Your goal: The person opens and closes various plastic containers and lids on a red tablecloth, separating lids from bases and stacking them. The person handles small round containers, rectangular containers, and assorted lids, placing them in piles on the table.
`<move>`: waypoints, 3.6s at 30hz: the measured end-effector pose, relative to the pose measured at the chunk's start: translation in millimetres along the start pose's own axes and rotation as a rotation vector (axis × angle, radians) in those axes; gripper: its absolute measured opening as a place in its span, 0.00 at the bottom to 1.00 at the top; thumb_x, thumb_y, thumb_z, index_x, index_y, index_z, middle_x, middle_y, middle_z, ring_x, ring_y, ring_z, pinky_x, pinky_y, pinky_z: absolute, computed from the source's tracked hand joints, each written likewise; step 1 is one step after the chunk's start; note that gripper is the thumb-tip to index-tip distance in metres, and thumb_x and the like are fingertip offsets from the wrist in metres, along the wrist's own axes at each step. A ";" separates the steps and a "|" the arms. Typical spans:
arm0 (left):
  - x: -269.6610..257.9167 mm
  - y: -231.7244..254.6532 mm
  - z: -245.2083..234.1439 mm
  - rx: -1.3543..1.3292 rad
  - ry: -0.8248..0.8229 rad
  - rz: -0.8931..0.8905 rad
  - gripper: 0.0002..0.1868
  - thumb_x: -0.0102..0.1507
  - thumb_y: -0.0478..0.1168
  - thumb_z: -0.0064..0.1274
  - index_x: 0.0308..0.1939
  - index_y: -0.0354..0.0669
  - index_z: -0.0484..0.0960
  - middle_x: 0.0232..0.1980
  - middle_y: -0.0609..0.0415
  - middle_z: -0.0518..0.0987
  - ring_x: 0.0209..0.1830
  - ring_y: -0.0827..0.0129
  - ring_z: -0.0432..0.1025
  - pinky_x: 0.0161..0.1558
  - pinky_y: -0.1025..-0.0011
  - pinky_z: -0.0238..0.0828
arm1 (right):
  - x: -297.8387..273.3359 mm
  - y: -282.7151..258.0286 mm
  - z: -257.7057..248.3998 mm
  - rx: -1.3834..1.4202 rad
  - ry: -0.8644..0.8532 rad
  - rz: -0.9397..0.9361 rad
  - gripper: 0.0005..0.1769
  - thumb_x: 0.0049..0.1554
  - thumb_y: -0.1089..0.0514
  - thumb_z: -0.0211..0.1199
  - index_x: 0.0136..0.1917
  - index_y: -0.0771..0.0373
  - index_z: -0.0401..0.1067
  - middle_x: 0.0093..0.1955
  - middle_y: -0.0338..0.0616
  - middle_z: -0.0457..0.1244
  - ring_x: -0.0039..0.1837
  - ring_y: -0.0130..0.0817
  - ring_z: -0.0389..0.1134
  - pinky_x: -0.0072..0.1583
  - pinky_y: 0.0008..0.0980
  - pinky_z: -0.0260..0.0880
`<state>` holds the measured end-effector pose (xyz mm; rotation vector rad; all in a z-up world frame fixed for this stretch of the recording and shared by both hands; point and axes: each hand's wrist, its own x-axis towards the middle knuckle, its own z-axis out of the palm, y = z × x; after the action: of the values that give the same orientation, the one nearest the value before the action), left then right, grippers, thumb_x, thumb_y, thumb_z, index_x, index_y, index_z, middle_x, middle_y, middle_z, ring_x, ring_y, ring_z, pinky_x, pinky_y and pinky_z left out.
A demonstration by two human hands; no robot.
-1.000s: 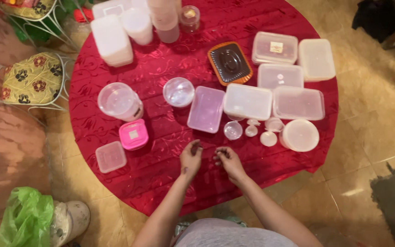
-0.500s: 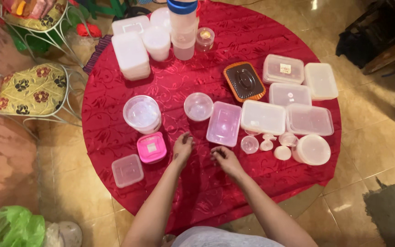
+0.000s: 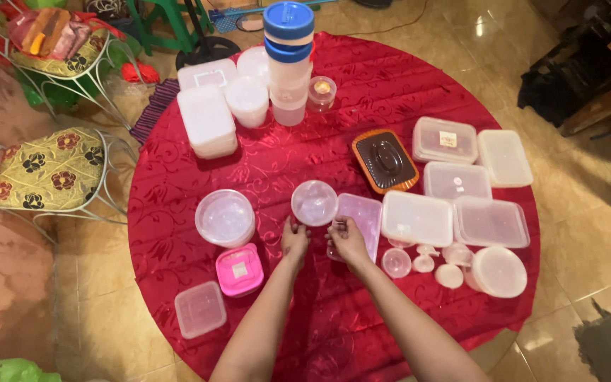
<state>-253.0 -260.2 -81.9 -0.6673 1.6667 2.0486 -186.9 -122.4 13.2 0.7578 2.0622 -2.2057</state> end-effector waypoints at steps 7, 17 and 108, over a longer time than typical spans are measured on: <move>8.4 10.0 5.4 0.059 0.064 0.082 0.25 0.70 0.37 0.43 0.73 0.52 0.68 0.53 0.56 0.80 0.42 0.72 0.77 0.39 0.71 0.77 | 33.7 -3.4 5.6 -0.111 0.120 -0.021 0.25 0.61 0.60 0.61 0.69 0.62 0.57 0.47 0.46 0.66 0.43 0.30 0.72 0.43 0.30 0.74; -19.2 26.6 -5.3 0.446 0.203 0.304 0.24 0.62 0.31 0.56 0.63 0.43 0.78 0.39 0.51 0.84 0.38 0.67 0.80 0.41 0.72 0.78 | 26.0 -3.9 2.1 -0.080 0.046 0.056 0.19 0.62 0.64 0.59 0.66 0.64 0.63 0.44 0.42 0.65 0.40 0.30 0.72 0.39 0.30 0.73; -282.5 29.6 -109.1 -0.236 -0.688 0.021 0.52 0.57 0.40 0.68 0.77 0.59 0.48 0.71 0.45 0.65 0.65 0.55 0.72 0.58 0.53 0.79 | -283.0 -79.3 7.1 -0.681 -0.137 -0.771 0.18 0.59 0.68 0.60 0.63 0.68 0.71 0.62 0.56 0.68 0.65 0.53 0.69 0.64 0.43 0.72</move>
<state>-33.3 -378.1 92.6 0.0148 1.0496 2.1646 32.9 -205.0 190.0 -0.2862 3.0603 -1.4398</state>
